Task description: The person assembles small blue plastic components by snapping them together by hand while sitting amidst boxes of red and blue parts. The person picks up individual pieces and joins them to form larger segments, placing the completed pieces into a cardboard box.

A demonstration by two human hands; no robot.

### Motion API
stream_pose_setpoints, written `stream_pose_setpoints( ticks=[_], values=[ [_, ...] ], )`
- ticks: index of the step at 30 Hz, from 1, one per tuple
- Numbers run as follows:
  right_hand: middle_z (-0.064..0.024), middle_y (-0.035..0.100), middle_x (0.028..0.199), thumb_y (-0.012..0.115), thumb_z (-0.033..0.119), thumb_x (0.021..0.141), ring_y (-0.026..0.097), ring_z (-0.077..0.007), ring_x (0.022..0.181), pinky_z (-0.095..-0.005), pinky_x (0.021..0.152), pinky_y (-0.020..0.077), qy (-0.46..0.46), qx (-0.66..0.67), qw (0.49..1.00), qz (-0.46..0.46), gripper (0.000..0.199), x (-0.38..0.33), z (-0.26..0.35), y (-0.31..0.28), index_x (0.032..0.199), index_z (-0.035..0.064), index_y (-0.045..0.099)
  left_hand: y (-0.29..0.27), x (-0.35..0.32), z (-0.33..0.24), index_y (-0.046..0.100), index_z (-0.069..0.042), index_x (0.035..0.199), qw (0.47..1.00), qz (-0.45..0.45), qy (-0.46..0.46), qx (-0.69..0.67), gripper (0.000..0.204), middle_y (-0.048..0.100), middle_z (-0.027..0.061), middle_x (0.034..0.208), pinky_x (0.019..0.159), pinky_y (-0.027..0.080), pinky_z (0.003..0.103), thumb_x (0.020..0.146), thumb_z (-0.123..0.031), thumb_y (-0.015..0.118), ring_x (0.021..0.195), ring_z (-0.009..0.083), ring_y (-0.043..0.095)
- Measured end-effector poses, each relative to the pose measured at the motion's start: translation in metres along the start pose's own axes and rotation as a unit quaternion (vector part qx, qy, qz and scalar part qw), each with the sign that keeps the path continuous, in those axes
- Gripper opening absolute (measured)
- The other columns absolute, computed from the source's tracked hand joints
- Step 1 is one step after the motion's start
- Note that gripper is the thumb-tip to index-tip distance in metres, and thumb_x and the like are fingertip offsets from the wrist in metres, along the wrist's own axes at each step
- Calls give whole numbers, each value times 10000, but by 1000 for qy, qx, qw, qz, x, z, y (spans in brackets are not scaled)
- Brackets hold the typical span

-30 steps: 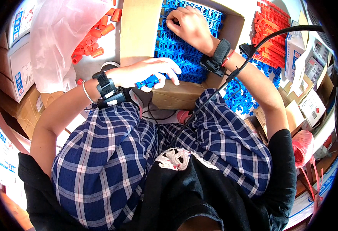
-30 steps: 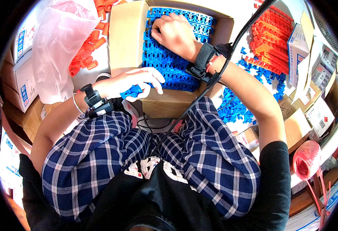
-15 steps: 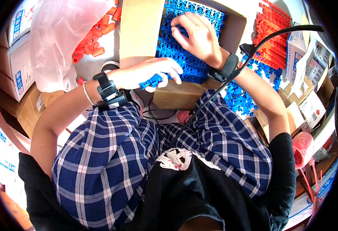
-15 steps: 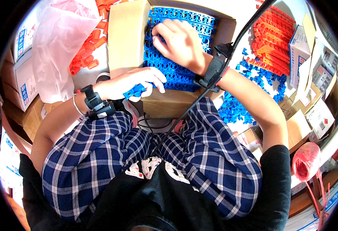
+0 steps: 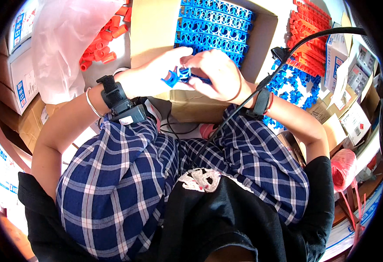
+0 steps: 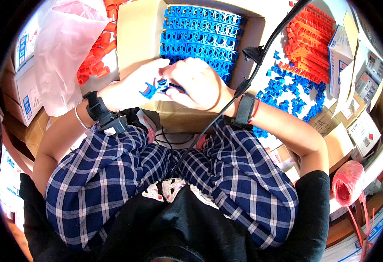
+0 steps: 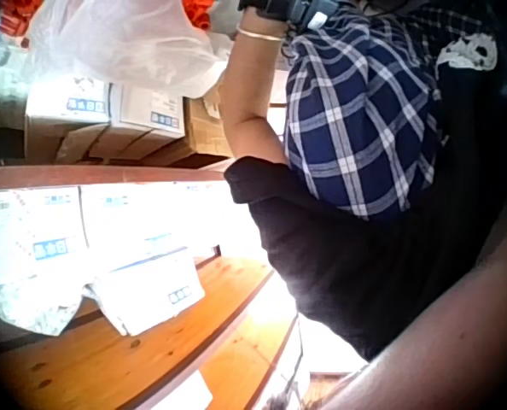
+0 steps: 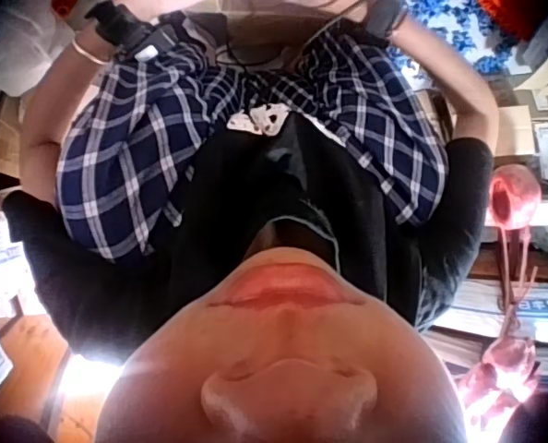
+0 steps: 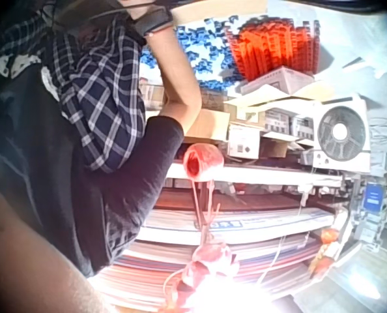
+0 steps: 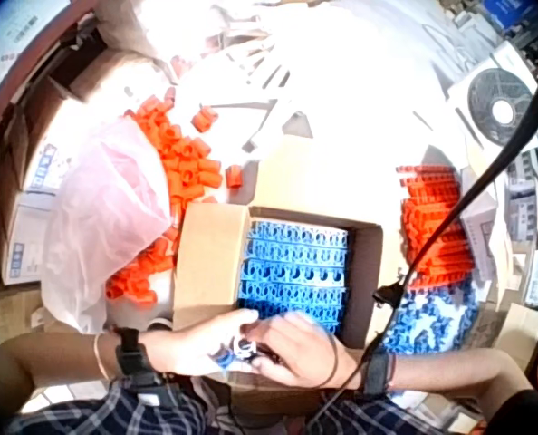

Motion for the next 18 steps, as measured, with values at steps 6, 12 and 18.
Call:
stream_pose_setpoints(
  ticks=[6,12,18],
  values=[
    [-63,607,941,713,216,761,559,-264,793,-343,741,474,12,95,995,18,319,11,-7,-9,1015,68,588,9,-8,-14,424,-12,993,905,79,200,368,273,538,59,967,861,527,283,842,34,647,982,127,595],
    [-59,611,978,741,231,743,563,-248,838,-338,781,465,21,83,995,45,376,9,-5,-5,1053,71,601,-3,2,-6,453,0,1127,988,126,84,37,214,571,113,1120,944,524,331,972,-139,505,1080,211,608],
    [-50,563,852,737,173,744,537,-235,772,-329,721,477,-2,82,995,65,339,8,-8,-9,1031,64,594,1,1,-2,446,-13,1035,997,54,26,57,213,544,67,1012,870,524,271,879,45,579,959,123,602]
  ],
)
Point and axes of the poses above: each hand's wrist, its own x-axis towards the middle knuckle, its own y-axis out of the palm, z = x × y, the point moved 4 cm from there along x, towards the middle knuckle
